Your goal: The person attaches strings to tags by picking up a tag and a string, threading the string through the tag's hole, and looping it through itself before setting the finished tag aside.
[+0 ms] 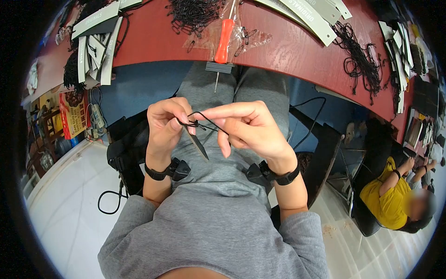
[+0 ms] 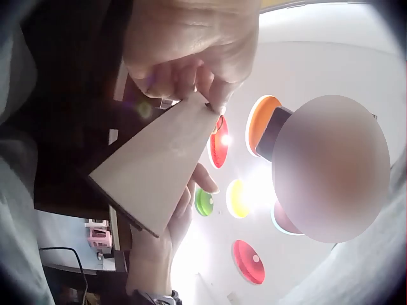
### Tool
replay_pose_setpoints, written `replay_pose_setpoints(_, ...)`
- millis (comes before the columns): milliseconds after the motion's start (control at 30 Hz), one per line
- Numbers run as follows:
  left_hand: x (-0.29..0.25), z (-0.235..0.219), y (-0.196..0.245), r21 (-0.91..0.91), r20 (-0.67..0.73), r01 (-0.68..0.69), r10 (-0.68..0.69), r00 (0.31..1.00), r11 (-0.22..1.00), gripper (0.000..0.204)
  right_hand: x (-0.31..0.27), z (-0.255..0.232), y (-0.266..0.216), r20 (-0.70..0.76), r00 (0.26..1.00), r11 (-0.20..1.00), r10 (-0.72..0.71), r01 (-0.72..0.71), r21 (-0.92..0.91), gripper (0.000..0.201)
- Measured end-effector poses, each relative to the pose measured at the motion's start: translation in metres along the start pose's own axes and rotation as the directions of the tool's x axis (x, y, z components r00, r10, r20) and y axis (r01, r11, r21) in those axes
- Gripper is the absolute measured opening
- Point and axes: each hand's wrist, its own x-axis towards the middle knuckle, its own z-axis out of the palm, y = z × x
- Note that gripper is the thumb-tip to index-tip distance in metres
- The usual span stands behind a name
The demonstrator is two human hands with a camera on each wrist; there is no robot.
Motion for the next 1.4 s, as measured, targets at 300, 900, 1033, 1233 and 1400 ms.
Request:
replay_pose_setpoints(300, 0.002, -0.003, -0.008, -0.036, -0.015, -0.060, 0.060, 0.998, 0.998, 0.022, 0.011, 0.025, 0.017, -0.189, 0.917, 0.768, -0.352, 0.167, -0.618, 0.032)
replay_pose_setpoints(900, 0.006, -0.004, -0.001, -0.062, 0.180, 0.064, -0.052, 0.982, 0.996, 0.017, 0.013, -0.013, 0.021, 0.362, 0.925, 0.899, -0.112, -0.061, 0.434, 0.027)
replay_pose_setpoints(1033, 0.006, 0.000, -0.001, -0.149, 0.160, 0.046, -0.022, 0.987, 0.988, 0.018, 0.009, -0.007, 0.021, 0.157, 0.973, 0.912, -0.167, 0.092, 0.401, 0.025)
replay_pose_setpoints(1233, 0.008, 0.004, -0.003, -0.276, 0.284, 0.152, -0.070, 0.956, 0.949, 0.016, 0.008, -0.012, 0.010, 0.020, 0.965, 0.965, -0.261, 0.260, 0.044, 0.045)
replay_pose_setpoints(1400, 0.006, 0.003, -0.011, -0.275, 0.217, 0.104, -0.044, 0.975, 0.956, 0.016, 0.009, -0.004, 0.000, 0.144, 0.915, 0.865, -0.378, 0.404, -0.298, 0.032)
